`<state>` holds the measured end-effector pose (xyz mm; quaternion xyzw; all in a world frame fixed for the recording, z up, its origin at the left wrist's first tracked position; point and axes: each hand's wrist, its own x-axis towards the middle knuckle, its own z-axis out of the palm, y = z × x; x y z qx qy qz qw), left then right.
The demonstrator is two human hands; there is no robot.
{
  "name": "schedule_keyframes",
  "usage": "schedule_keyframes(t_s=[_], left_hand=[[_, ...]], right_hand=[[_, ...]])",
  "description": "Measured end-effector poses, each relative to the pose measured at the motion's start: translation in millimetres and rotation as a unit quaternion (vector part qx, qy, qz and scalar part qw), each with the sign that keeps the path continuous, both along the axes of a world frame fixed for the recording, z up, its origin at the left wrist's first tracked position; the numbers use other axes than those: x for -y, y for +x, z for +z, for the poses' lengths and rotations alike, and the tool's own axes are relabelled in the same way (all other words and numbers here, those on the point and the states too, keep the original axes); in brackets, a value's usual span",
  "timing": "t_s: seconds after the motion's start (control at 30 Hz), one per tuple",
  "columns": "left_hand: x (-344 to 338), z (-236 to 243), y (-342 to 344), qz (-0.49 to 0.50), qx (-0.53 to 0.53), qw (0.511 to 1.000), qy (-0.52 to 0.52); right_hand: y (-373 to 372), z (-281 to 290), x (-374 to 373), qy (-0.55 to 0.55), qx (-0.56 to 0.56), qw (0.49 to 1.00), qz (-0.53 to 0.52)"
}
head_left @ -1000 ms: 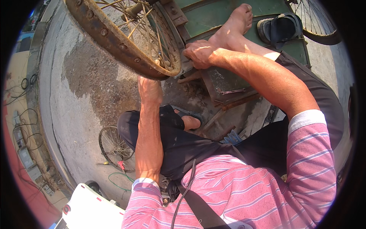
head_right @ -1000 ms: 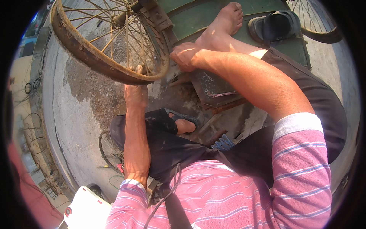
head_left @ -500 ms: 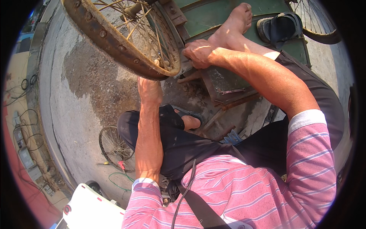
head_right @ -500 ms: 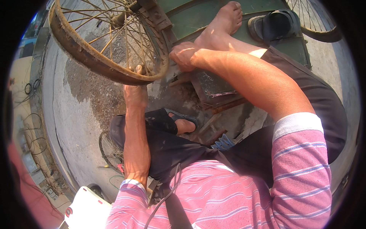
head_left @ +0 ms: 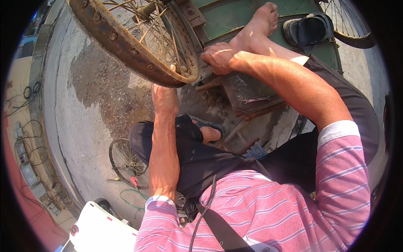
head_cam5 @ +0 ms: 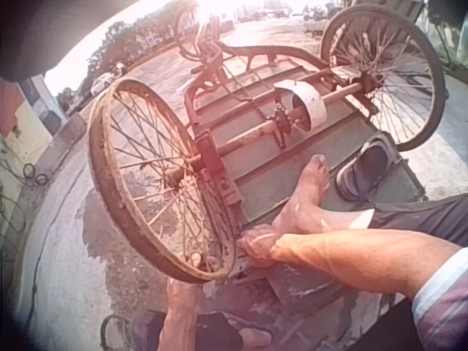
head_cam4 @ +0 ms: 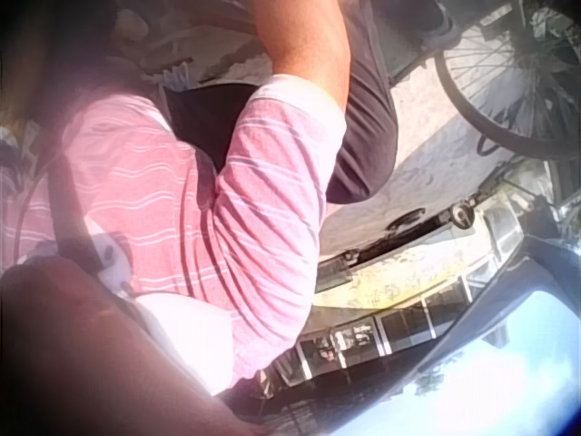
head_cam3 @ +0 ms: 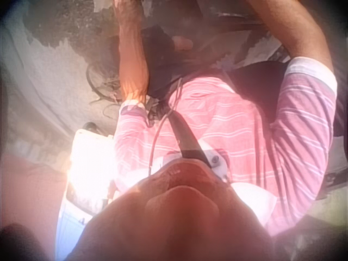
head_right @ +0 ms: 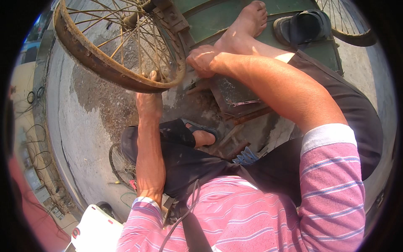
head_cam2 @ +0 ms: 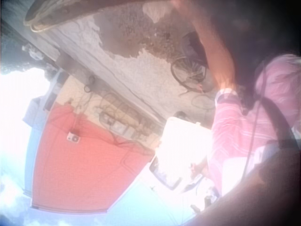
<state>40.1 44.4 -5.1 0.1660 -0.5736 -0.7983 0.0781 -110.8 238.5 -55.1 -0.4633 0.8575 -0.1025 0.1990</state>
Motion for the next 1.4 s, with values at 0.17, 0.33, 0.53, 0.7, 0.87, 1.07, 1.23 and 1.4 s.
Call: schedule_keyframes(t_s=[0.17,0.33,0.53,0.7,0.87,1.07,1.23,1.4], left_hand=[[-2.8,36.4,-17.3,0.116,0.176,0.947,0.241],[5.0,-6.4,0.0,0.007,-0.007,1.000,0.019],[0.4,-7.7,-2.1,0.024,-0.019,0.999,0.023],[0.6,-8.5,-3.9,0.011,-0.016,1.000,0.015],[3.2,-5.4,-1.3,0.014,-0.008,1.000,-0.018],[1.2,-1.7,-1.2,-0.001,-0.011,1.000,-0.009],[6.6,-3.5,0.5,-0.023,-0.004,0.996,-0.085],[2.8,-4.2,-1.6,-0.003,0.000,1.000,-0.028]], right_hand=[[-0.8,-2.1,-0.7,0.002,0.002,1.000,-0.002],[3.2,0.7,-3.2,-0.058,-0.024,0.998,0.002],[4.2,7.8,-1.3,-0.034,-0.017,0.999,0.002],[-2.5,-6.5,-1.9,-0.006,0.003,1.000,-0.001],[5.5,5.5,-1.8,-0.037,-0.020,0.999,-0.007],[6.8,8.5,-4.4,-0.050,-0.018,0.999,-0.009],[3.4,4.8,-3.6,-0.051,-0.016,0.999,0.000],[-1.2,-3.1,1.4,0.000,-0.008,1.000,0.005]])
